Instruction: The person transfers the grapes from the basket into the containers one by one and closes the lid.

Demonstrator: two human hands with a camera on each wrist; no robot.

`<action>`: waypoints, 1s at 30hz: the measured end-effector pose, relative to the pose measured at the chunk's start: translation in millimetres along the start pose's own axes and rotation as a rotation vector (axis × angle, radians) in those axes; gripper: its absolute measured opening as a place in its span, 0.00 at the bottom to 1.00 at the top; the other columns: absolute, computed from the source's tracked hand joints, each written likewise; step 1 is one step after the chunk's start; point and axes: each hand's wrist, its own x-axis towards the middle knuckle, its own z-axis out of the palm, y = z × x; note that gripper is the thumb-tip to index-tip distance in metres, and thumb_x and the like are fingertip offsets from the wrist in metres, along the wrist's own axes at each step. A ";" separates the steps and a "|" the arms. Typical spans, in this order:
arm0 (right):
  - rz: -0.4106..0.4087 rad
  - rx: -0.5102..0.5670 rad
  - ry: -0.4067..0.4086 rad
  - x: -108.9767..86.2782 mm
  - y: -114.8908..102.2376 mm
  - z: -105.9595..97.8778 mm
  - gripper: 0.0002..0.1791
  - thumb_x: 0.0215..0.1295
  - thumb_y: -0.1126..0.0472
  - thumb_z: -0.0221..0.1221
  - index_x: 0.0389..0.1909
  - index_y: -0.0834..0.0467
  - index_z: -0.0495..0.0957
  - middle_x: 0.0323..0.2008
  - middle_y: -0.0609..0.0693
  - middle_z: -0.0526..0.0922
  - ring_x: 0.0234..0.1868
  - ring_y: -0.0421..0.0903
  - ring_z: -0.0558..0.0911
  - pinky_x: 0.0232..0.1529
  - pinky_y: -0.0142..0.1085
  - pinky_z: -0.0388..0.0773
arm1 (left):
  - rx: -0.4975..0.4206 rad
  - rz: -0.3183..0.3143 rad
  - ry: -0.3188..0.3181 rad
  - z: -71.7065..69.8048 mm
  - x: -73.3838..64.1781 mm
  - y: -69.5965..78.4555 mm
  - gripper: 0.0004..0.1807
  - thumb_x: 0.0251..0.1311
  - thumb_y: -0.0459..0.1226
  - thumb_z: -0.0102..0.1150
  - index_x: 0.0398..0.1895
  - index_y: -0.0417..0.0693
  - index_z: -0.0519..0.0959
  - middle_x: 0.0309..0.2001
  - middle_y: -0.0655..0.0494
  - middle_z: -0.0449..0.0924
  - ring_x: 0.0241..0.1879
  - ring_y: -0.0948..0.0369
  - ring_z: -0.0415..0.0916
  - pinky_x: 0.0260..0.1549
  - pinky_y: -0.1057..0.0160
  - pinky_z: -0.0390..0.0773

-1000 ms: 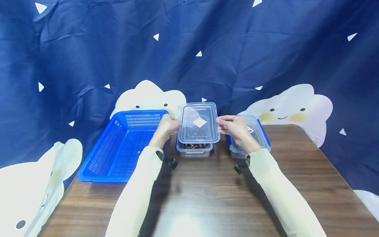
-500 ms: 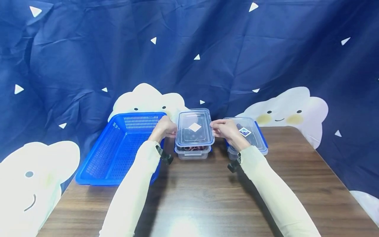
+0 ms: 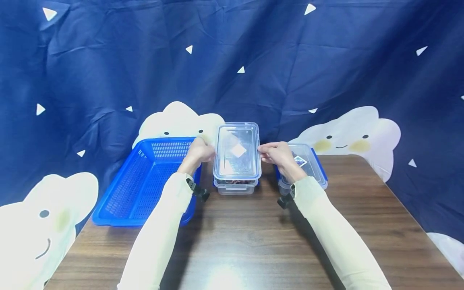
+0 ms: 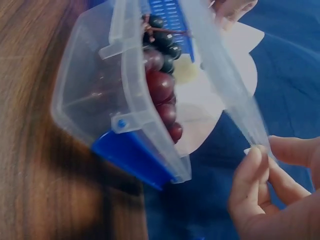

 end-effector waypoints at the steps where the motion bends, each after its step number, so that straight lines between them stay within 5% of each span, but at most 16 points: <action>1: -0.015 0.018 0.008 -0.7 -1.6 -0.2 0.16 0.69 0.67 0.65 0.53 0.71 0.83 0.22 0.40 0.86 0.24 0.33 0.83 0.33 0.26 0.87 | -0.004 0.019 0.016 -1.3 -1.0 0.5 0.09 0.54 0.25 0.58 0.23 0.45 0.73 0.23 0.57 0.72 0.26 0.60 0.69 0.21 0.68 0.69; 4: -0.078 0.094 0.020 -2.9 -6.8 -1.4 0.11 0.69 0.67 0.65 0.48 0.67 0.85 0.22 0.40 0.87 0.23 0.33 0.83 0.30 0.26 0.86 | -0.109 0.056 0.018 -7.3 -5.4 3.6 0.04 0.57 0.25 0.60 0.31 0.41 0.81 0.31 0.55 0.78 0.32 0.59 0.74 0.28 0.69 0.76; 8: -0.193 0.211 -0.013 -4.8 -14.1 -2.9 0.06 0.70 0.68 0.65 0.45 0.63 0.85 0.23 0.43 0.89 0.22 0.35 0.85 0.29 0.29 0.87 | -0.386 0.065 -0.030 -15.4 -9.6 8.2 0.14 0.62 0.24 0.63 0.51 0.35 0.84 0.49 0.42 0.85 0.41 0.57 0.86 0.44 0.65 0.89; 13: -0.243 0.268 -0.072 -7.3 -18.6 -4.1 0.09 0.75 0.69 0.56 0.50 0.68 0.80 0.27 0.47 0.92 0.29 0.41 0.92 0.36 0.34 0.90 | -0.501 0.073 -0.059 -18.9 -9.2 8.6 0.16 0.61 0.22 0.66 0.52 0.32 0.83 0.54 0.40 0.84 0.46 0.55 0.91 0.49 0.65 0.89; 20: -0.137 0.084 -0.066 -8.8 -9.2 0.5 0.21 0.79 0.55 0.57 0.55 0.71 0.78 0.31 0.45 0.89 0.30 0.37 0.89 0.40 0.34 0.90 | -0.431 0.047 -0.034 -9.2 -6.7 0.6 0.16 0.63 0.22 0.53 0.50 0.30 0.85 0.59 0.41 0.83 0.59 0.48 0.85 0.53 0.64 0.87; 23: -0.105 -0.060 -0.042 -7.2 -2.5 2.9 0.23 0.73 0.52 0.65 0.57 0.67 0.81 0.35 0.46 0.86 0.30 0.36 0.86 0.38 0.31 0.88 | -0.337 0.075 0.019 -1.7 -4.4 -1.5 0.08 0.60 0.23 0.56 0.31 0.36 0.85 0.41 0.50 0.81 0.44 0.55 0.80 0.39 0.69 0.83; 25: -0.089 -0.139 -0.036 -5.5 1.5 4.8 0.24 0.69 0.54 0.67 0.59 0.66 0.81 0.37 0.49 0.87 0.31 0.36 0.86 0.37 0.31 0.87 | -0.258 0.078 0.047 3.3 -2.0 -2.3 0.15 0.59 0.25 0.63 0.17 0.42 0.74 0.27 0.57 0.69 0.32 0.58 0.69 0.27 0.69 0.71; 30: -0.066 -0.222 -0.061 -2.1 10.4 10.5 0.28 0.68 0.61 0.68 0.63 0.72 0.75 0.40 0.58 0.89 0.31 0.39 0.87 0.42 0.36 0.90 | -0.041 0.038 0.052 15.4 5.1 -4.8 0.32 0.58 0.30 0.72 0.13 0.52 0.55 0.16 0.63 0.47 0.21 0.62 0.50 0.20 0.64 0.56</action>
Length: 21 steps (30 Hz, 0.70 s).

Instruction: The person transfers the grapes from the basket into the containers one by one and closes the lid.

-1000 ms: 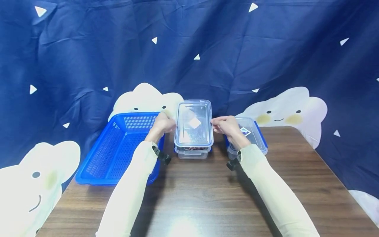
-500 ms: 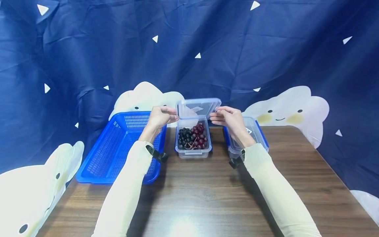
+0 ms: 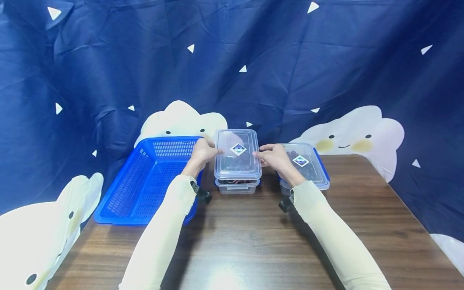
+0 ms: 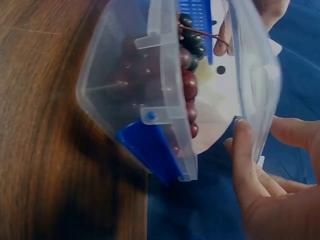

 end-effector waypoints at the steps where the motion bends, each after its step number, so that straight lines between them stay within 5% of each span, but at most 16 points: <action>1: 0.004 -0.020 0.001 0.4 1.3 1.8 0.28 0.68 0.61 0.68 0.62 0.73 0.75 0.42 0.59 0.89 0.31 0.39 0.87 0.42 0.37 0.90 | 0.036 -0.002 -0.006 2.1 0.9 -0.6 0.32 0.57 0.30 0.72 0.13 0.51 0.56 0.15 0.63 0.48 0.20 0.62 0.50 0.20 0.64 0.56; 7: 0.021 -0.138 0.056 0.7 6.8 11.4 0.26 0.65 0.58 0.71 0.58 0.71 0.80 0.52 0.66 0.86 0.30 0.40 0.85 0.49 0.46 0.90 | 0.168 0.037 -0.004 11.2 -0.5 -4.6 0.26 0.57 0.33 0.69 0.14 0.51 0.60 0.17 0.59 0.59 0.22 0.58 0.62 0.19 0.63 0.63; 10: 0.020 -0.150 0.082 2.3 10.0 13.6 0.25 0.64 0.57 0.72 0.55 0.70 0.82 0.49 0.65 0.87 0.27 0.38 0.85 0.47 0.46 0.90 | 0.189 0.053 -0.001 13.8 -3.6 -6.2 0.21 0.58 0.34 0.67 0.17 0.49 0.64 0.22 0.55 0.67 0.28 0.55 0.68 0.23 0.62 0.68; 21: -0.009 -0.325 0.135 6.1 19.2 16.3 0.21 0.62 0.52 0.73 0.47 0.64 0.88 0.40 0.57 0.90 0.36 0.48 0.89 0.34 0.29 0.81 | 0.198 0.010 -0.022 22.5 -6.8 -8.2 0.06 0.57 0.27 0.57 0.26 0.43 0.72 0.32 0.48 0.75 0.33 0.54 0.72 0.30 0.61 0.75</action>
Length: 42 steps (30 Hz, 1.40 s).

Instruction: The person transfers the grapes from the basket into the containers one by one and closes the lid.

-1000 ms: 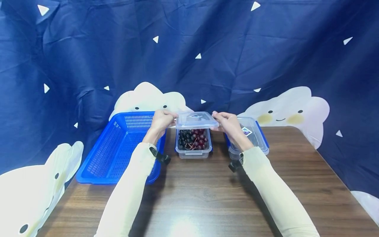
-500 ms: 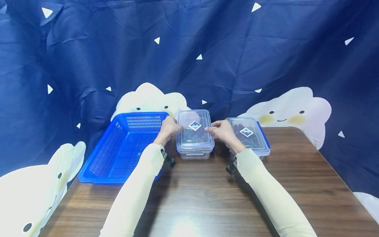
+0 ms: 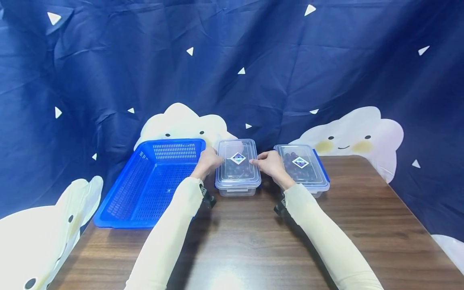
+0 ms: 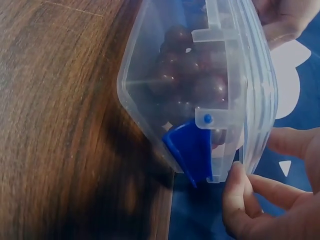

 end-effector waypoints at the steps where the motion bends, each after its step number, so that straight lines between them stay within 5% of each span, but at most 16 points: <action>1: -0.006 -0.017 0.007 0.0 -0.4 0.9 0.20 0.62 0.51 0.73 0.46 0.64 0.88 0.40 0.58 0.90 0.37 0.48 0.88 0.36 0.31 0.80 | 0.007 0.001 0.000 0.0 -0.1 0.2 0.03 0.57 0.27 0.57 0.29 0.40 0.74 0.34 0.46 0.78 0.34 0.53 0.73 0.32 0.60 0.77; 8: -0.012 -0.081 0.024 0.6 1.4 9.5 0.20 0.66 0.51 0.69 0.47 0.65 0.87 0.49 0.61 0.89 0.49 0.55 0.83 0.56 0.47 0.81 | 0.026 -0.011 -0.030 2.0 1.7 -0.6 0.16 0.58 0.27 0.53 0.49 0.30 0.80 0.48 0.37 0.84 0.42 0.50 0.76 0.45 0.53 0.83; 15: 0.008 -0.120 0.004 0.5 1.3 13.4 0.18 0.67 0.52 0.67 0.45 0.65 0.87 0.48 0.61 0.89 0.47 0.54 0.83 0.53 0.47 0.82 | 0.073 -0.032 -0.054 4.8 4.2 -1.2 0.19 0.58 0.26 0.52 0.52 0.30 0.79 0.52 0.38 0.83 0.46 0.49 0.75 0.57 0.49 0.83; 24: 0.010 -0.178 0.010 -1.7 2.3 13.7 0.18 0.68 0.52 0.67 0.43 0.64 0.85 0.45 0.60 0.88 0.46 0.54 0.83 0.55 0.49 0.82 | 0.202 -0.044 -0.104 7.4 6.8 2.2 0.15 0.62 0.26 0.49 0.48 0.31 0.81 0.47 0.41 0.82 0.41 0.52 0.75 0.48 0.55 0.83; 29: 0.004 -0.170 0.014 -5.6 4.2 16.6 0.17 0.68 0.52 0.67 0.43 0.64 0.85 0.44 0.59 0.88 0.46 0.54 0.83 0.55 0.49 0.82 | 0.141 -0.119 -0.123 7.5 6.8 -0.2 0.14 0.65 0.26 0.50 0.49 0.31 0.80 0.45 0.40 0.82 0.47 0.47 0.85 0.47 0.54 0.88; 33: 0.007 -0.173 -0.006 -7.9 3.2 17.5 0.21 0.69 0.51 0.67 0.49 0.65 0.82 0.50 0.62 0.86 0.52 0.58 0.83 0.60 0.51 0.80 | 0.132 -0.119 -0.115 8.5 6.5 -2.2 0.13 0.66 0.26 0.49 0.49 0.31 0.79 0.42 0.42 0.80 0.42 0.49 0.84 0.49 0.52 0.89; 39: 0.038 -0.095 -0.107 -4.7 5.3 14.4 0.20 0.72 0.51 0.64 0.45 0.66 0.78 0.50 0.62 0.83 0.39 0.50 0.82 0.46 0.45 0.88 | 0.160 -0.096 -0.107 9.0 5.9 -1.7 0.13 0.66 0.26 0.49 0.49 0.31 0.80 0.41 0.44 0.79 0.37 0.53 0.75 0.42 0.57 0.85; 42: 0.065 -0.033 -0.140 -3.8 7.6 11.7 0.19 0.71 0.50 0.65 0.33 0.63 0.75 0.36 0.56 0.80 0.26 0.43 0.78 0.30 0.39 0.86 | 0.145 -0.081 -0.095 9.1 4.2 0.0 0.15 0.65 0.25 0.50 0.51 0.30 0.80 0.47 0.41 0.82 0.41 0.52 0.75 0.44 0.58 0.81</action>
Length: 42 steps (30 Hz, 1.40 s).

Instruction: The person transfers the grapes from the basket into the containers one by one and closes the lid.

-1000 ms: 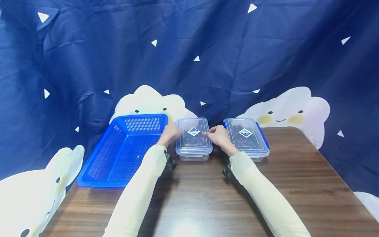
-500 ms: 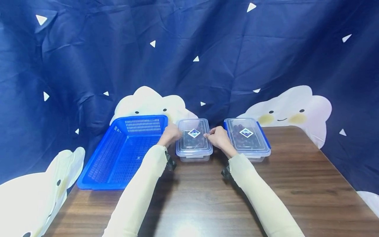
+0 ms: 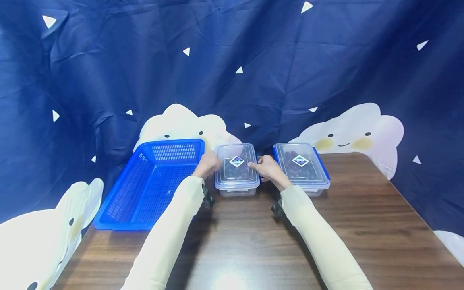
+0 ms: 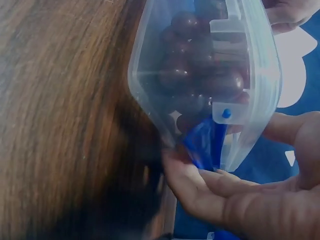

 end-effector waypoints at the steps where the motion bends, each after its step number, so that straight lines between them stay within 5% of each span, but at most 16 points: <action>1: -0.002 0.004 0.001 0.5 0.6 -0.6 0.19 0.71 0.50 0.66 0.30 0.61 0.74 0.31 0.53 0.78 0.24 0.42 0.76 0.27 0.36 0.83 | -0.009 0.000 0.002 0.0 -0.5 0.6 0.16 0.64 0.25 0.50 0.52 0.30 0.80 0.49 0.40 0.83 0.42 0.52 0.75 0.46 0.57 0.81; 5: -0.020 -0.056 0.039 0.4 -0.1 -1.4 0.21 0.68 0.48 0.68 0.28 0.62 0.78 0.21 0.46 0.72 0.23 0.43 0.73 0.24 0.32 0.70 | -0.034 -0.004 0.003 0.0 -1.7 2.9 0.18 0.63 0.23 0.50 0.54 0.29 0.80 0.54 0.38 0.83 0.44 0.51 0.74 0.51 0.55 0.83; 14: -0.032 -0.300 0.083 -6.5 -13.7 2.5 0.26 0.74 0.45 0.62 0.43 0.67 0.86 0.41 0.62 0.88 0.41 0.54 0.83 0.50 0.48 0.84 | 0.141 0.060 0.053 2.0 2.5 3.6 0.15 0.61 0.26 0.52 0.48 0.30 0.81 0.54 0.38 0.85 0.44 0.52 0.72 0.62 0.52 0.82; 22: -0.064 -0.317 0.096 -5.4 -11.3 2.9 0.27 0.75 0.45 0.59 0.47 0.69 0.86 0.46 0.66 0.89 0.47 0.59 0.86 0.56 0.52 0.83 | -0.016 0.015 0.043 3.4 -4.3 3.8 0.17 0.60 0.23 0.51 0.51 0.30 0.80 0.54 0.38 0.83 0.46 0.50 0.75 0.61 0.52 0.83; 26: -0.076 -0.324 0.099 -4.8 -8.8 3.0 0.28 0.75 0.45 0.58 0.47 0.69 0.86 0.46 0.66 0.89 0.45 0.58 0.86 0.55 0.51 0.84 | -0.039 -0.001 0.035 5.1 0.7 2.2 0.19 0.59 0.23 0.51 0.54 0.28 0.79 0.54 0.37 0.83 0.49 0.47 0.78 0.60 0.51 0.84; 27: -0.074 -0.314 0.093 -5.1 -8.5 2.9 0.28 0.76 0.45 0.58 0.48 0.70 0.86 0.46 0.66 0.89 0.44 0.57 0.87 0.52 0.50 0.86 | -0.042 0.016 0.046 12.6 14.4 -6.5 0.18 0.57 0.24 0.53 0.52 0.29 0.79 0.52 0.39 0.83 0.47 0.49 0.78 0.56 0.53 0.85; 30: -0.066 -0.288 0.086 -6.1 -8.5 2.9 0.27 0.76 0.47 0.58 0.50 0.70 0.84 0.46 0.67 0.89 0.39 0.56 0.89 0.41 0.46 0.89 | -0.018 0.015 0.043 15.5 18.4 -6.9 0.17 0.58 0.24 0.53 0.50 0.29 0.79 0.50 0.39 0.83 0.47 0.48 0.78 0.53 0.54 0.86; 33: -0.067 -0.305 0.086 -6.9 -10.4 3.2 0.25 0.77 0.48 0.57 0.48 0.70 0.84 0.44 0.67 0.89 0.36 0.56 0.90 0.34 0.43 0.88 | 0.016 0.038 0.041 16.1 17.6 -6.1 0.13 0.58 0.24 0.52 0.45 0.30 0.80 0.48 0.40 0.82 0.45 0.49 0.77 0.57 0.54 0.84; 34: -0.072 -0.326 0.095 -7.1 -11.4 3.5 0.25 0.77 0.49 0.57 0.46 0.69 0.84 0.43 0.66 0.89 0.36 0.56 0.89 0.34 0.42 0.88 | 0.030 0.033 0.026 9.1 4.7 2.3 0.12 0.59 0.23 0.50 0.44 0.30 0.79 0.49 0.39 0.81 0.46 0.48 0.76 0.62 0.52 0.81; 37: -0.084 -0.381 0.104 -7.1 -15.0 4.0 0.23 0.77 0.50 0.55 0.37 0.68 0.84 0.38 0.64 0.88 0.32 0.55 0.88 0.37 0.44 0.86 | 0.089 0.090 0.034 7.5 0.6 3.5 0.06 0.58 0.23 0.48 0.30 0.37 0.75 0.43 0.42 0.79 0.43 0.51 0.71 0.71 0.52 0.73; 42: -0.072 -0.400 0.096 -8.0 -20.1 4.1 0.23 0.77 0.49 0.56 0.31 0.65 0.83 0.34 0.63 0.89 0.23 0.50 0.87 0.36 0.44 0.86 | 0.041 0.083 0.016 8.4 -0.9 1.2 0.06 0.61 0.24 0.48 0.32 0.37 0.76 0.43 0.42 0.79 0.42 0.51 0.72 0.65 0.51 0.77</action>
